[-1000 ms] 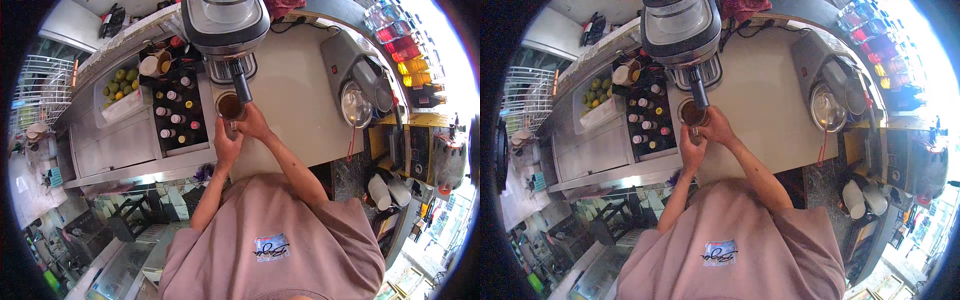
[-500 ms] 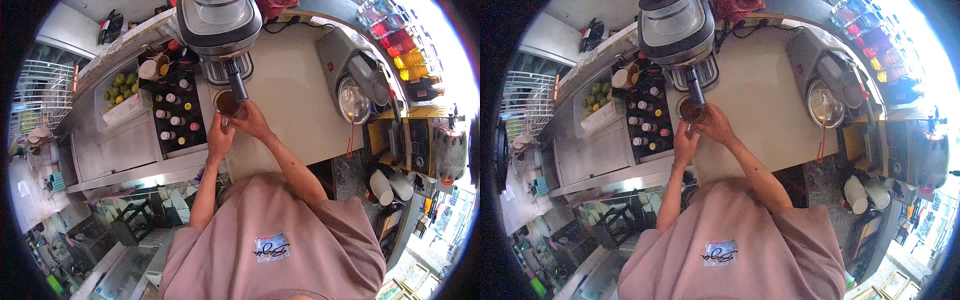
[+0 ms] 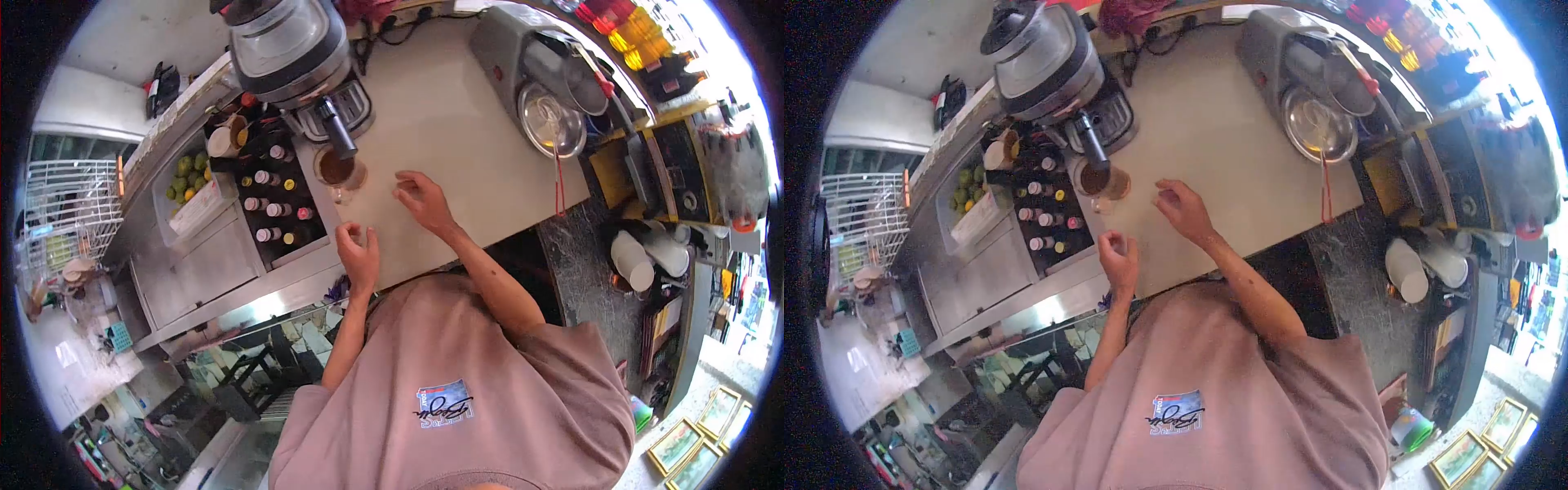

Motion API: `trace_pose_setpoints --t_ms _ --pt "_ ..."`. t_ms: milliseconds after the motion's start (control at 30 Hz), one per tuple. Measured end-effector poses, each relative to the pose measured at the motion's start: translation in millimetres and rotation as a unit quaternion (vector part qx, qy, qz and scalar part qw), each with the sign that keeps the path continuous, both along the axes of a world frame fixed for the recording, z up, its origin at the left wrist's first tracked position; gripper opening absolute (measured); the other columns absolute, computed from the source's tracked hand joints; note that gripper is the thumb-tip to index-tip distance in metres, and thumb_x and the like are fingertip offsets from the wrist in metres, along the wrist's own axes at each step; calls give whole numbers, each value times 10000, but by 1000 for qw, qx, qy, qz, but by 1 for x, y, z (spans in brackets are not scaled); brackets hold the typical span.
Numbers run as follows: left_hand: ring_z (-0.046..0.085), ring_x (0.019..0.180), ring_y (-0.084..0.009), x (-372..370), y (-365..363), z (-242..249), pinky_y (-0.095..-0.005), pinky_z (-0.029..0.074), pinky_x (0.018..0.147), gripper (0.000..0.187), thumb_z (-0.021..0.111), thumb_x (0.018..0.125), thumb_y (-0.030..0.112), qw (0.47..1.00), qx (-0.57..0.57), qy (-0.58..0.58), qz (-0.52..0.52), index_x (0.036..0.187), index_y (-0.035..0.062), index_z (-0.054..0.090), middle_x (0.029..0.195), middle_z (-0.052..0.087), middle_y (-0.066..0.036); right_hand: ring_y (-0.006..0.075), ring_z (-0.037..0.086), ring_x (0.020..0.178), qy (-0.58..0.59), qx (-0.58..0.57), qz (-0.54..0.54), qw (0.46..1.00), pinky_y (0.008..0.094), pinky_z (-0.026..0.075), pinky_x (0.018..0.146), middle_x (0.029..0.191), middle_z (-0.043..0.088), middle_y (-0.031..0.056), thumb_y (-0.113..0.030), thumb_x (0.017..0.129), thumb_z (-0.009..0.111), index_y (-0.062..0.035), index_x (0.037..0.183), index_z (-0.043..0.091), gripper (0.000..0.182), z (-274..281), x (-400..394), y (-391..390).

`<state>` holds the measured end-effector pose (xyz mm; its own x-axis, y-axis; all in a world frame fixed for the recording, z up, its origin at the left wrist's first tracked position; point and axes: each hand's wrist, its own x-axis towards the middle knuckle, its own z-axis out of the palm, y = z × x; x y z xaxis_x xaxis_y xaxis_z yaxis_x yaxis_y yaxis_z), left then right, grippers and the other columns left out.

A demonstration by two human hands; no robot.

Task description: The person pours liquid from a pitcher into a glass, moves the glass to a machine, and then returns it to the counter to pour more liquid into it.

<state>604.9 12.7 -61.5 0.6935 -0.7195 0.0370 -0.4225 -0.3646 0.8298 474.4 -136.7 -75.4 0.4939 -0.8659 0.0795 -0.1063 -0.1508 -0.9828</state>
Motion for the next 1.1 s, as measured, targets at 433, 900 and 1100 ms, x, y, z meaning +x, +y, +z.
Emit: trace_pose_setpoints --t_ms 433,900,1100 --pt "665 756 -204 -140 -55 31 -324 524 657 110 691 875 70 921 3 101 -376 971 26 659 906 681 -96 150 717 780 66 128 -326 935 294 548 723 866 749 83 -174 951 696 4 1048 712 203 18 -258 96" --pt "679 960 -246 -358 -77 47 -376 536 848 267 718 886 179 718 29 113 -686 1090 24 643 1052 667 -125 140 626 820 143 -8 -683 716 298 498 735 923 678 63 -97 879 724 -12 1057 669 205 30 -509 170" --pt "561 1233 -344 -451 -70 48 -432 465 1027 620 726 896 272 686 39 147 -712 1403 39 457 1348 544 -194 257 623 1145 125 -31 -545 828 406 476 981 1221 665 118 -125 749 821 -32 1258 606 560 51 -557 113"
